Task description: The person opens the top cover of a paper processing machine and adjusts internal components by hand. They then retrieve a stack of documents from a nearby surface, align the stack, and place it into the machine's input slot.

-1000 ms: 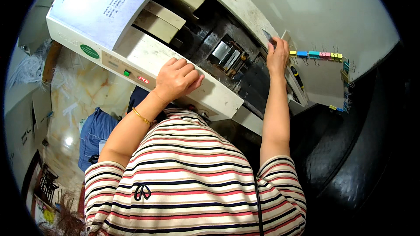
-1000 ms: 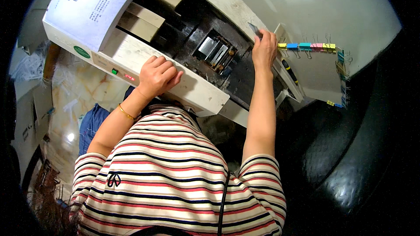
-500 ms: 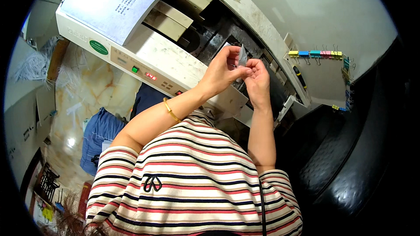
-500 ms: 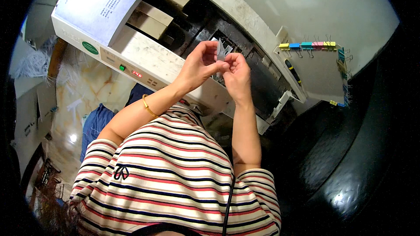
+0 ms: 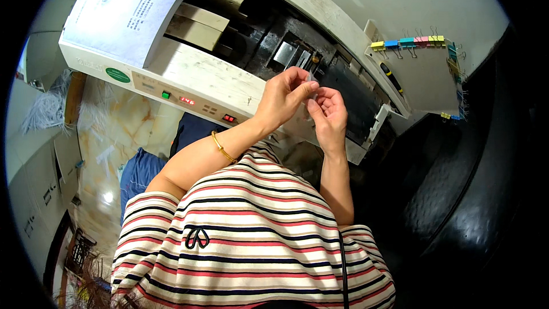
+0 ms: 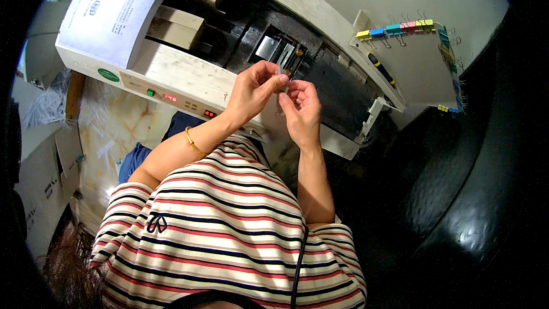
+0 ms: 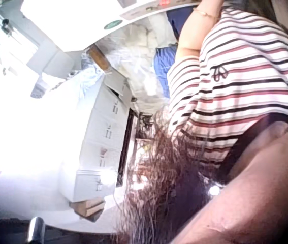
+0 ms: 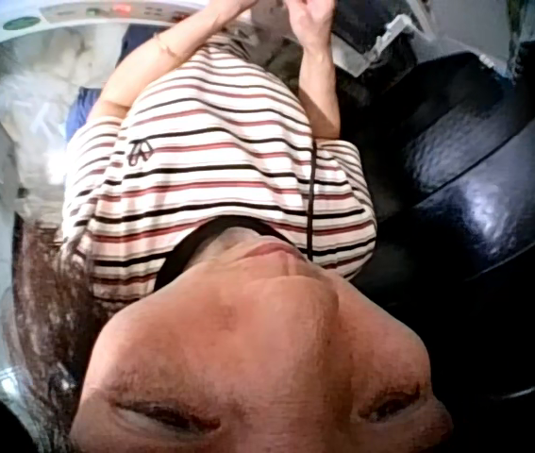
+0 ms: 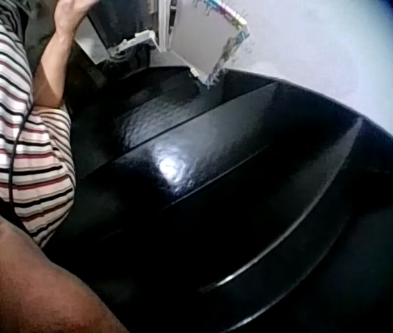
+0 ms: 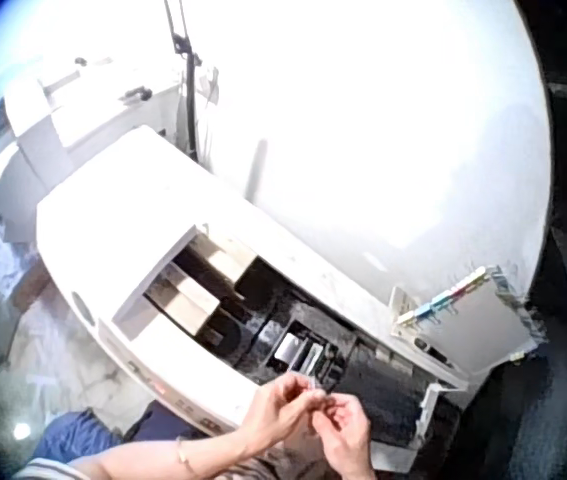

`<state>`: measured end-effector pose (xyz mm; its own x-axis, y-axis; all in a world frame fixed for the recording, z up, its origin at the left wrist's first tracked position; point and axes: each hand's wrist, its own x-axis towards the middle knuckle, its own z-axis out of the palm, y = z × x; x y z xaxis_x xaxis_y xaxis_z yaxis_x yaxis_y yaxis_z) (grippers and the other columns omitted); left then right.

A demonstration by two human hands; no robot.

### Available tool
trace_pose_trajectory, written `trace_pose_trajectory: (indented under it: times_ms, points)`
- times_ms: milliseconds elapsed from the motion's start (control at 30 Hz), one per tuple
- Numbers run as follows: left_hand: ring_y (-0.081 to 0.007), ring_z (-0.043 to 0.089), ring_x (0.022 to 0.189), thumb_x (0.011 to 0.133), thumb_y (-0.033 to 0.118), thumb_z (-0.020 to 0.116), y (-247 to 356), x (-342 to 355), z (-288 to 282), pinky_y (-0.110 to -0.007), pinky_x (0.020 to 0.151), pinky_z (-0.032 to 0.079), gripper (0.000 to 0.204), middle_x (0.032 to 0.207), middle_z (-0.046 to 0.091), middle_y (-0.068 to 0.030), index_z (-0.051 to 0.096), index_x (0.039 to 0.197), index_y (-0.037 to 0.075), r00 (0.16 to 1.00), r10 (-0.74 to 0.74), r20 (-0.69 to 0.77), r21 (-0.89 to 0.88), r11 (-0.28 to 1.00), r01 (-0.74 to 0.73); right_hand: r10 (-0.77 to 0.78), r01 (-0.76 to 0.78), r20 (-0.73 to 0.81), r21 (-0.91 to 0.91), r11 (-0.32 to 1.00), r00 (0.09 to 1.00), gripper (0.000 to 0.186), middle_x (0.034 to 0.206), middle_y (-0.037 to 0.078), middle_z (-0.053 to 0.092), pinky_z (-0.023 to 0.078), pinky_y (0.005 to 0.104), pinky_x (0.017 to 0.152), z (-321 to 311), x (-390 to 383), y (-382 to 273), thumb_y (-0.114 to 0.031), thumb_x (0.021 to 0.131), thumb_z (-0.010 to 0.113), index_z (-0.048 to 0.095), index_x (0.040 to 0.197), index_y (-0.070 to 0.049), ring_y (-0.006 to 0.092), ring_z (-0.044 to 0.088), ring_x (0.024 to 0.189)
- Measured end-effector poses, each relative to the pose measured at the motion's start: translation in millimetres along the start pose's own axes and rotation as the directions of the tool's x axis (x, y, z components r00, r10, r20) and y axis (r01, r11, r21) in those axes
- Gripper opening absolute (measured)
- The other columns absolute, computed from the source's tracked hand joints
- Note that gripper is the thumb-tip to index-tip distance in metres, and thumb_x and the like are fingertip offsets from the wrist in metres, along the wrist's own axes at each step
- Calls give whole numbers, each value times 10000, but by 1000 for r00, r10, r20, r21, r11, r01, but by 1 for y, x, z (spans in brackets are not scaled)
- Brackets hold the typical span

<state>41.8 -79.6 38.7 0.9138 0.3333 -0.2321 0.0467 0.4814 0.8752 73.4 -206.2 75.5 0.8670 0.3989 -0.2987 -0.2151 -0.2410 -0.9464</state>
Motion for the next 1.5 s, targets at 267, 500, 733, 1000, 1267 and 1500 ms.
trace_pose_trajectory:
  times_ms: [267,500,733,1000,1267,1500]
  points:
    - [-93,501,655,941,179,563,-1,-6,-9,-262,586,431,169,725,564,-21,595,944,13,945,241,221,527,785,-324,171,-164,61,-107,981,983,224,869,13,602,484,212,623,-28,-20,-10,-62,873,623,574,1077,15,49,553,748]
    - [-163,499,699,942,135,543,22,28,-55,-275,635,426,161,798,542,-79,654,982,24,907,408,107,640,670,-377,340,-354,-112,-148,923,934,259,901,42,629,489,256,565,-119,-1,50,-53,871,612,592,1122,9,106,573,721]
    - [-228,519,729,783,13,661,4,26,-62,-330,639,445,233,783,529,-66,695,994,107,832,522,190,744,476,-469,547,-572,-210,-75,817,810,373,918,42,639,454,254,581,-89,48,101,-64,832,632,582,1197,-12,102,570,744]
    - [-219,533,745,765,-22,672,0,26,-63,-323,639,452,287,818,544,-60,690,1013,120,799,535,277,774,368,-515,576,-582,-233,50,812,784,423,980,72,652,503,302,616,-79,54,116,-56,821,628,560,1236,-4,157,612,808]
    - [-219,535,743,760,-23,675,0,28,-63,-316,629,451,294,823,548,-58,689,1014,124,791,540,287,768,364,-527,560,-513,-274,228,828,782,422,989,96,644,492,299,593,-86,78,119,-56,838,644,541,1238,28,157,597,762]
    - [-215,556,764,765,-29,672,-2,26,-64,-315,648,470,277,857,564,-65,677,1007,107,793,557,247,770,384,-509,360,-318,-225,204,926,905,370,908,48,635,504,299,617,-93,81,116,-45,859,625,544,1220,-46,141,599,765]
